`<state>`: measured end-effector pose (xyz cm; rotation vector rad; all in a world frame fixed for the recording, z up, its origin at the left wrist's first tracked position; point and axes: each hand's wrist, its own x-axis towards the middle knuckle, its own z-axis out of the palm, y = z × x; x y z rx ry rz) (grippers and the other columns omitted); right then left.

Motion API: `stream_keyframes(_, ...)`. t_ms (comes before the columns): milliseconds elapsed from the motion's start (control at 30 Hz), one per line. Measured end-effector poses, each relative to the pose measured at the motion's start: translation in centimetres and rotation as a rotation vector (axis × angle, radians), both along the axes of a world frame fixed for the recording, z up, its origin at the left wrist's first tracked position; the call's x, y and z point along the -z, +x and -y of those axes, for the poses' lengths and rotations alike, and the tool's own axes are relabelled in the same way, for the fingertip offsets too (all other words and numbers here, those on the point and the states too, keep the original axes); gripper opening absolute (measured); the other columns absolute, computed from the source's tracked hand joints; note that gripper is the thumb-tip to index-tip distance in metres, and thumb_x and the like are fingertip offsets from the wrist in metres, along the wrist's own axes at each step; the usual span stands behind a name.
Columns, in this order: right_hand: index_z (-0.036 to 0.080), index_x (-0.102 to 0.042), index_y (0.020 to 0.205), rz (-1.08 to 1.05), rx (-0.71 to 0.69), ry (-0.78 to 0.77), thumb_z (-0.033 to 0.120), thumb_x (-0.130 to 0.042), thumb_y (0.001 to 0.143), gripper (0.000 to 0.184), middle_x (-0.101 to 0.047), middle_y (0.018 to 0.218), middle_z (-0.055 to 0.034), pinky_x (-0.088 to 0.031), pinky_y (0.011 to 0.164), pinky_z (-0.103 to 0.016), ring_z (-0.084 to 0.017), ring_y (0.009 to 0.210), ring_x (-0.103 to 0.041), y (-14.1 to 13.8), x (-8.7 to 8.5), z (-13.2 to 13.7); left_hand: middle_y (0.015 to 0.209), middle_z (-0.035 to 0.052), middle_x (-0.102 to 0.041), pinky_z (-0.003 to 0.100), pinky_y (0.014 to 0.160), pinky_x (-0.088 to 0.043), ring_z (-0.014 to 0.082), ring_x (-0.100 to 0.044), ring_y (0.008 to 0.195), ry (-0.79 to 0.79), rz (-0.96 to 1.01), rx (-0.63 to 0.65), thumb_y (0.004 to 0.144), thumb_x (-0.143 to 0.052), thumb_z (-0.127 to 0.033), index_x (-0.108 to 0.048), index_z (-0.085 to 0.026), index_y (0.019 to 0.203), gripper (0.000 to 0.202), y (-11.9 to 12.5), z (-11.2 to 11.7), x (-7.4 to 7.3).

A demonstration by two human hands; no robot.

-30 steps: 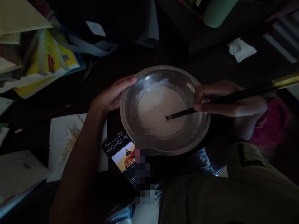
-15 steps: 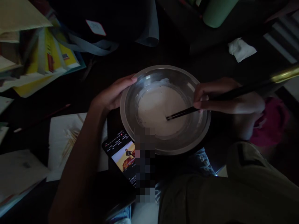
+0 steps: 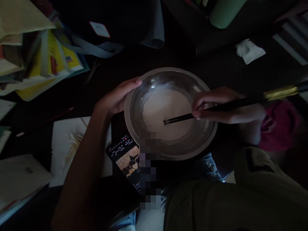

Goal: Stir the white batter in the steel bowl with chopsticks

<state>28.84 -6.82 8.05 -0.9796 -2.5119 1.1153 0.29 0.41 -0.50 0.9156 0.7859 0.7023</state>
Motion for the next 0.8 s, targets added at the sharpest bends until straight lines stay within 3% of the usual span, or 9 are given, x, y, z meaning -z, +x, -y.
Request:
stream_keyframes(133, 0.018, -0.059, 0.090, 0.027, 0.133, 0.064, 0.033, -0.054, 0.096, 0.017, -0.061, 0.076, 0.0011, -0.041, 0.059, -0.023, -0.008, 0.064, -0.053, -1.4, 0.9, 0.5, 0.074, -0.0018, -0.071, 0.016, 0.059, -0.053, 0.0081, -0.066, 0.060, -0.010, 0.006, -0.012, 0.094, -0.049, -0.021, -0.066, -0.012, 0.111, 0.026, 0.2, 0.0, -0.2)
stream_keyframes(267, 0.019, -0.056, 0.088, 0.008, 0.179, 0.115, 0.025, -0.053, 0.096, 0.011, -0.056, 0.073, 0.0023, -0.038, 0.057, -0.022, -0.006, 0.063, -0.051, 0.2, -0.2, 0.3, 0.075, -0.0019, -0.071, 0.016, 0.057, -0.052, 0.0076, -0.064, 0.056, -0.009, -0.003, -0.011, 0.094, -0.049, -0.021, -0.065, -0.012, 0.112, 0.026, 0.3, 0.1, -0.4)
stream_keyframes(367, 0.018, -0.058, 0.083, -0.013, 0.070, 0.039, 0.027, -0.055, 0.095, 0.015, -0.055, 0.067, 0.0036, -0.037, 0.054, -0.020, -0.004, 0.059, -0.050, 1.2, -0.6, -0.2, 0.082, 0.0005, -0.073, 0.018, 0.060, -0.053, 0.0100, -0.067, 0.064, -0.007, -0.024, -0.007, 0.093, -0.050, -0.023, -0.063, -0.011, 0.118, 0.031, 0.2, 0.1, -0.3)
stream_keyframes(433, 0.017, -0.060, 0.082, -0.056, -0.049, -0.022, 0.029, -0.057, 0.095, 0.017, -0.057, 0.067, 0.0037, -0.039, 0.054, -0.018, -0.004, 0.059, -0.052, 0.7, -0.1, -0.3, 0.087, 0.0025, -0.074, 0.019, 0.064, -0.054, 0.0117, -0.070, 0.071, -0.001, -0.029, -0.009, 0.093, -0.051, -0.023, -0.061, -0.010, 0.121, 0.033, 0.1, 0.0, -0.3)
stream_keyframes(500, 0.016, -0.060, 0.087, -0.103, -0.078, -0.030, 0.029, -0.057, 0.095, 0.017, -0.062, 0.073, 0.0023, -0.041, 0.057, -0.018, -0.005, 0.064, -0.056, -0.4, 0.6, -0.1, 0.088, 0.0026, -0.074, 0.019, 0.066, -0.054, 0.0114, -0.070, 0.072, 0.004, -0.034, -0.021, 0.092, -0.052, -0.024, -0.062, -0.011, 0.121, 0.033, 0.1, 0.0, -0.2)
stream_keyframes(567, 0.016, -0.060, 0.091, -0.075, 0.025, 0.020, 0.031, -0.055, 0.096, 0.016, -0.065, 0.082, 0.0003, -0.043, 0.062, -0.022, -0.008, 0.071, -0.060, -1.2, 1.0, 0.2, 0.087, 0.0015, -0.074, 0.018, 0.065, -0.054, 0.0101, -0.068, 0.068, -0.001, -0.045, -0.031, 0.092, -0.054, -0.026, -0.063, -0.013, 0.119, 0.032, 0.1, 0.1, -0.1)
stream_keyframes(667, 0.020, -0.059, 0.090, -0.007, 0.197, 0.095, 0.030, -0.055, 0.095, 0.012, -0.063, 0.080, 0.0001, -0.041, 0.059, -0.026, -0.010, 0.071, -0.058, -0.7, 0.4, 0.3, 0.088, 0.0017, -0.074, 0.019, 0.065, -0.053, 0.0102, -0.068, 0.068, -0.006, -0.056, -0.030, 0.093, -0.054, -0.027, -0.062, -0.012, 0.121, 0.034, 0.1, 0.1, -0.1)
stream_keyframes(733, 0.021, -0.058, 0.086, -0.012, 0.222, 0.110, 0.027, -0.057, 0.094, 0.011, -0.059, 0.074, 0.0011, -0.038, 0.055, -0.026, -0.009, 0.065, -0.055, 0.4, -0.4, 0.0, 0.088, 0.0025, -0.073, 0.020, 0.067, -0.052, 0.0113, -0.068, 0.070, -0.001, -0.062, -0.025, 0.094, -0.052, -0.027, -0.060, -0.010, 0.124, 0.036, 0.1, 0.2, -0.2)
stream_keyframes(800, 0.021, -0.059, 0.084, -0.019, 0.139, 0.070, 0.027, -0.058, 0.094, 0.011, -0.059, 0.072, 0.0020, -0.040, 0.055, -0.024, -0.008, 0.063, -0.055, 1.1, -0.8, -0.3, 0.086, 0.0025, -0.072, 0.020, 0.067, -0.052, 0.0118, -0.068, 0.070, 0.003, -0.060, -0.027, 0.093, -0.054, -0.026, -0.062, -0.010, 0.122, 0.034, 0.1, 0.2, -0.2)
